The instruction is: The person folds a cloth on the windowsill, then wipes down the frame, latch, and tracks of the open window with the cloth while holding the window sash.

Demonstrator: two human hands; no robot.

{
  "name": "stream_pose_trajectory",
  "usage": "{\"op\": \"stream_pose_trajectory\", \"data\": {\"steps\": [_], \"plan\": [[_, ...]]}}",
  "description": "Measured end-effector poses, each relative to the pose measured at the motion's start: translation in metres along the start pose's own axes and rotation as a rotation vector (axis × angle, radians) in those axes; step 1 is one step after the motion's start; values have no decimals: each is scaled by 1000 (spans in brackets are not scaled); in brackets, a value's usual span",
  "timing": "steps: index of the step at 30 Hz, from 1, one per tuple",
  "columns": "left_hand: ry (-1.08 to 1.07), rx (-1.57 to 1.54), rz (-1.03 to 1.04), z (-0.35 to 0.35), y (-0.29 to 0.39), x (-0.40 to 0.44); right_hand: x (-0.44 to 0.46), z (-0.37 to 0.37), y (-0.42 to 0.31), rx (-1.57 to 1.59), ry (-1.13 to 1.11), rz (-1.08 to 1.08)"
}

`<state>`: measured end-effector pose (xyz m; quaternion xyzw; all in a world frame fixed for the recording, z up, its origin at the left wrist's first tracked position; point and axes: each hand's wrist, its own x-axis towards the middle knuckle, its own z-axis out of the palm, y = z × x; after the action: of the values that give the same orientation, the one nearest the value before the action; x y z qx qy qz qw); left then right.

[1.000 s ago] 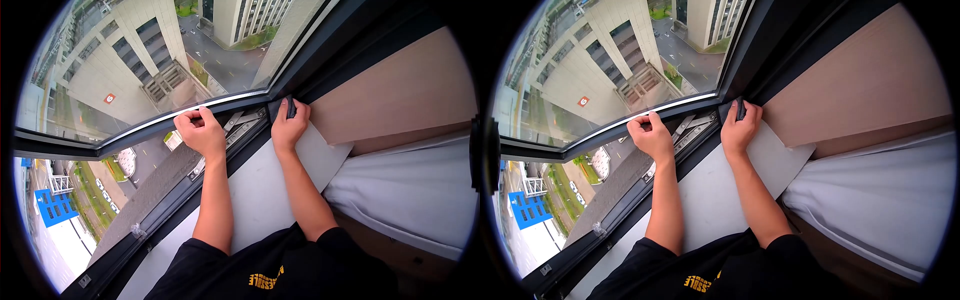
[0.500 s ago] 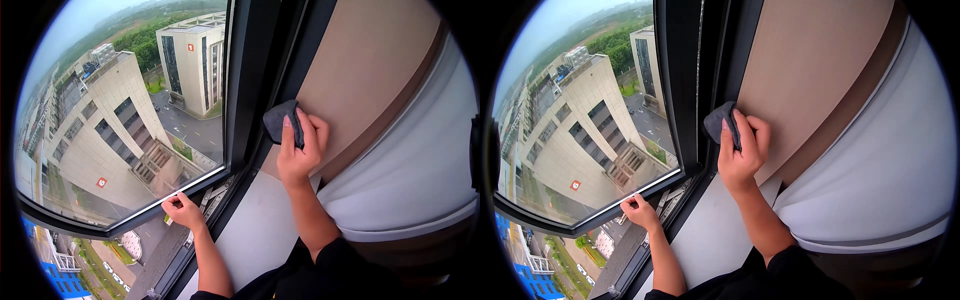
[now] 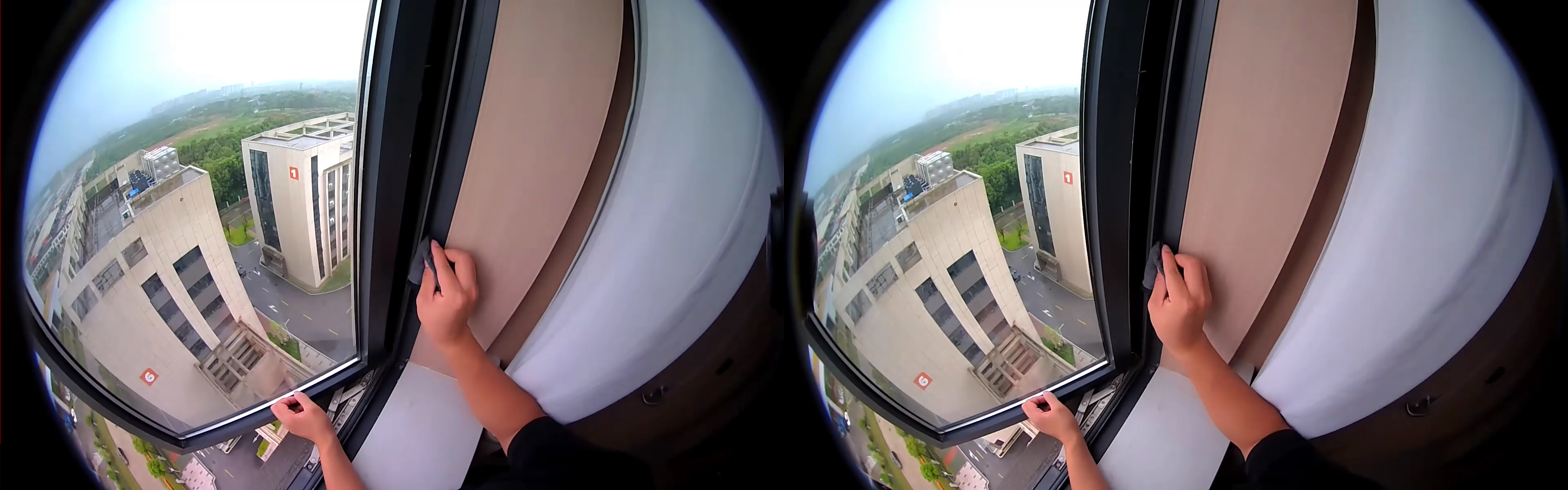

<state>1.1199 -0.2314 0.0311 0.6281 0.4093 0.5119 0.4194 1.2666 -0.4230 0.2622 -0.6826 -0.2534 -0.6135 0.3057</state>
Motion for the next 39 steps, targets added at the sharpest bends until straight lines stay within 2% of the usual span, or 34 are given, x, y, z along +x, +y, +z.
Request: {"op": "stream_pose_trajectory", "data": {"steps": [6,10,19,24,27,30,33,34,35,39], "plan": [[7,-40,-22,0,3,1,150,7,1,-127,222,-196],[-3,-40,-19,1,-4,1,187,5,1,-184,229,-213],[14,-26,5,1,-1,1,128,-5,7,-157,66,-208],[26,-27,31,3,-6,0,166,-6,11,-145,90,-296],[21,-19,30,2,-9,2,218,-4,7,-85,222,-315],[1,-24,-27,1,-6,1,261,-2,3,-251,325,-353],[22,-32,1,1,-8,1,259,4,0,-77,304,-316],[45,-41,53,7,-24,2,248,6,2,-106,269,-316],[37,106,118,-11,6,4,235,4,3,-153,247,-310],[12,106,122,-16,16,4,159,-6,-1,-240,110,-268]]}}
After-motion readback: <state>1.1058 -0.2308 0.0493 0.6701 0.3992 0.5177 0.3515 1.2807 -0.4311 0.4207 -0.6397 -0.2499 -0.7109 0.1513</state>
